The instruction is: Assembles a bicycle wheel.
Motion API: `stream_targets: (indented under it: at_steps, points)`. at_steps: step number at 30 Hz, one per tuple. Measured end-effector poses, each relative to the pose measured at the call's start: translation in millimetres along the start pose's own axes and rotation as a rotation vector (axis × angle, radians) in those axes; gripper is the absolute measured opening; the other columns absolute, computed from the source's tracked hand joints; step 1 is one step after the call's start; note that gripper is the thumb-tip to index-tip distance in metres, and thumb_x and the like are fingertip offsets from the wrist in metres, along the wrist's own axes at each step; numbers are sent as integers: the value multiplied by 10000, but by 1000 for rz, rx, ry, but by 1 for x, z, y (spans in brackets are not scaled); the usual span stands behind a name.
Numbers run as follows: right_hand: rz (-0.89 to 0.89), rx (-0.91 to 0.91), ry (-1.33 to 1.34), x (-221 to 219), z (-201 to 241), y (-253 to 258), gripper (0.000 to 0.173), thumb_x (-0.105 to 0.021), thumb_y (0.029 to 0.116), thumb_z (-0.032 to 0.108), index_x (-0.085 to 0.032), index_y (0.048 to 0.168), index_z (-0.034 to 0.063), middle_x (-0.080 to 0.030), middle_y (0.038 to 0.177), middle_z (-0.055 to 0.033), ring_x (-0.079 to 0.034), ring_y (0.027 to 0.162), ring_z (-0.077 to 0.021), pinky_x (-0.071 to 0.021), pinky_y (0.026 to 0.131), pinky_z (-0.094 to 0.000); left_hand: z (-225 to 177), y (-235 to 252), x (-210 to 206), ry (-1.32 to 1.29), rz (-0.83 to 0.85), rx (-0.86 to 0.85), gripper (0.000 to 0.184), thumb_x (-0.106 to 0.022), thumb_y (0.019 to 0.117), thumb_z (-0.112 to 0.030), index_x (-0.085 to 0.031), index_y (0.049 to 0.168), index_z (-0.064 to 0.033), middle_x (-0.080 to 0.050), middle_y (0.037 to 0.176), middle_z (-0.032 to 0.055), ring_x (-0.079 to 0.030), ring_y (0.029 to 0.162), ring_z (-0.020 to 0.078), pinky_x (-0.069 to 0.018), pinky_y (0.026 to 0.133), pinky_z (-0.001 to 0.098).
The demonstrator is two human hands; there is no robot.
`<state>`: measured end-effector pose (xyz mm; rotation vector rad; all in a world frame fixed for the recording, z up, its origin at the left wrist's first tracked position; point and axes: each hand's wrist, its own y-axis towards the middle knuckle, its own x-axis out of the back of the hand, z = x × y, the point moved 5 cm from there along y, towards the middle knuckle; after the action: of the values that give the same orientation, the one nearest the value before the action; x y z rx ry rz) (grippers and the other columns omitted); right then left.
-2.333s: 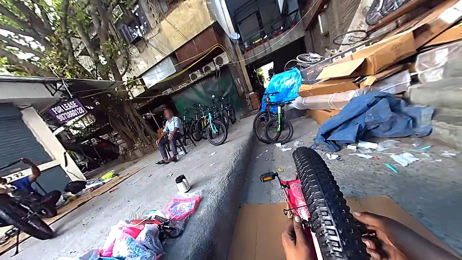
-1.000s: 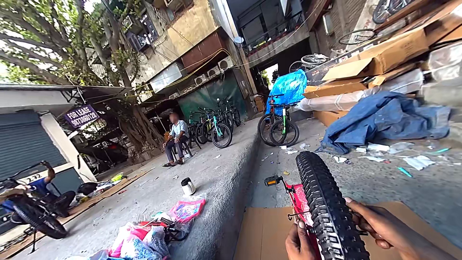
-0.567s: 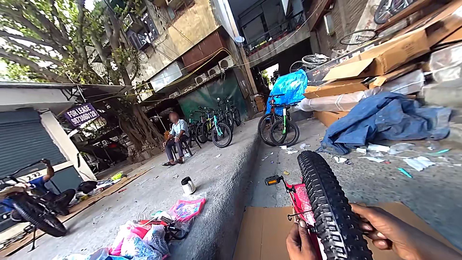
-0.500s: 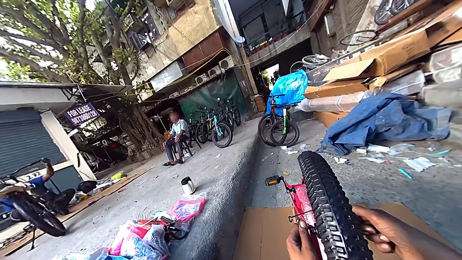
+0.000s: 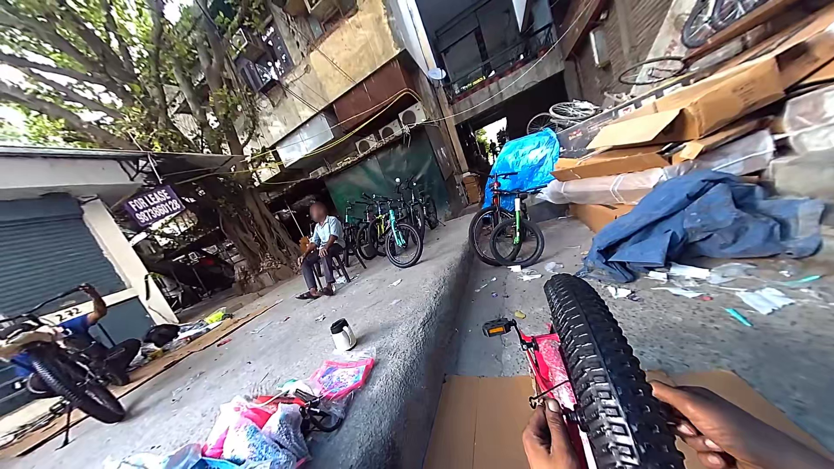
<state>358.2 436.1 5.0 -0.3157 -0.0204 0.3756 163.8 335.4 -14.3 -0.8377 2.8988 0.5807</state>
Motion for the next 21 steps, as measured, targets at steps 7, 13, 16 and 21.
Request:
stream_targets:
  at_steps: [7, 13, 16, 21]
  points:
    - [-7, 1, -49, 4, -2, -3, 392, -468, 1081, 319, -511, 712, 193, -381, 519, 78, -317, 395, -28, -284, 377, -186, 0, -1, 2, 5, -41, 59, 306, -491, 1013, -77, -622, 743, -18, -582, 594, -47, -548, 547, -22, -498, 582, 186]
    - [21, 19, -16, 4, -8, -8, 352, -443, 1079, 293, -522, 746, 210, -402, 542, 95, -333, 412, -22, -296, 390, -181, -1, -3, 2, -6, -71, 124, 329, -484, 1025, -83, -574, 711, -43, -541, 576, -64, -520, 526, -28, -483, 566, 178]
    - [20, 29, -3, 4, -8, -11, 335, -434, 1081, 286, -540, 773, 208, -412, 555, 98, -341, 423, -23, -309, 401, -185, -1, -2, 1, -7, -69, 142, 331, -479, 1033, -82, -569, 717, -43, -529, 570, -64, -510, 516, -24, -477, 556, 177]
    - [18, 38, -22, 8, -8, -10, 318, -453, 1073, 282, -555, 780, 210, -450, 569, 98, -350, 427, -15, -313, 403, -179, 1, -2, 1, -7, -53, 149, 315, -481, 1045, -102, -589, 760, -25, -544, 593, -54, -528, 536, -17, -492, 574, 188]
